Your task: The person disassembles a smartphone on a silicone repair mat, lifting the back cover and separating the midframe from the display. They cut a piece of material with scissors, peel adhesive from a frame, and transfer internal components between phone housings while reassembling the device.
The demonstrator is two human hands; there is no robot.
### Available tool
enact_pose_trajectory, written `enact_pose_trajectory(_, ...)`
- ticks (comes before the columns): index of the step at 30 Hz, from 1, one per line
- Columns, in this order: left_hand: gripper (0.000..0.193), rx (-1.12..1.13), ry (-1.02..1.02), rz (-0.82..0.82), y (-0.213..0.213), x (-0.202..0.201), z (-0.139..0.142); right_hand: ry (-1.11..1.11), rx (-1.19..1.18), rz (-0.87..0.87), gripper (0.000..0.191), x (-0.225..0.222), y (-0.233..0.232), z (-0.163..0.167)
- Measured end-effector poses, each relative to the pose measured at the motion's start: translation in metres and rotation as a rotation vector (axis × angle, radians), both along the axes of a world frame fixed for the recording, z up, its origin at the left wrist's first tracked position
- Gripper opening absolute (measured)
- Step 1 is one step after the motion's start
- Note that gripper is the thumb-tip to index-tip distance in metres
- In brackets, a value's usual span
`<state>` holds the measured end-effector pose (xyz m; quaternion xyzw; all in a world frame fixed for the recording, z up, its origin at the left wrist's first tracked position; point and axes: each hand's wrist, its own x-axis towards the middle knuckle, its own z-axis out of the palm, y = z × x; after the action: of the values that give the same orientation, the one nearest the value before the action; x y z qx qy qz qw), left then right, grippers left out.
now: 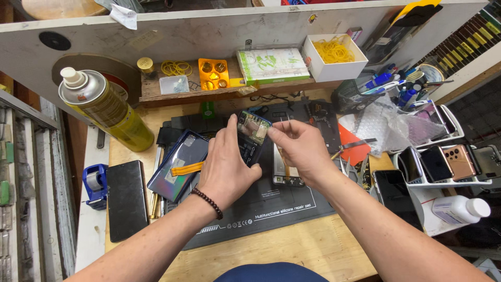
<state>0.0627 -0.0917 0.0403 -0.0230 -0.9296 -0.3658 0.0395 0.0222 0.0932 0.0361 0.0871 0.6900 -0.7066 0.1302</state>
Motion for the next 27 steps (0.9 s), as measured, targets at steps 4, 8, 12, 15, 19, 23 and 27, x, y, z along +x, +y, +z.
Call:
enact_pose_trajectory(4,0.110,0.146,0.319,-0.011,-0.006,0.002,-0.009,0.226,0.007,0.039,0.017,0.015,-0.016,0.016)
enact_pose_trajectory(8,0.106,0.200,0.411,0.007,-0.006,-0.002,-0.015,0.426,0.070,0.075,0.017,0.020,-0.022,0.030)
enact_pose_trajectory(12,0.108,0.266,0.383,-0.027,-0.007,-0.003,-0.012,0.416,0.063,0.085,0.018,0.021,-0.023,0.035)
enact_pose_trajectory(15,0.107,0.325,0.246,-0.043,-0.008,-0.005,-0.006,0.416,0.053,0.098,0.020,0.020,-0.023,0.034)
enact_pose_trajectory(19,0.093,0.607,-0.154,-0.107,-0.011,-0.014,0.003,0.419,0.047,0.123,0.025,0.016,-0.022,0.031)
enact_pose_trajectory(23,0.080,0.951,-0.485,-0.149,-0.012,-0.018,0.008,0.373,0.034,0.115,0.028,0.014,-0.022,0.029)
enact_pose_trajectory(27,0.078,0.971,-0.530,-0.135,-0.011,-0.022,0.009,0.349,0.053,0.069,0.028,0.014,-0.023,0.029)
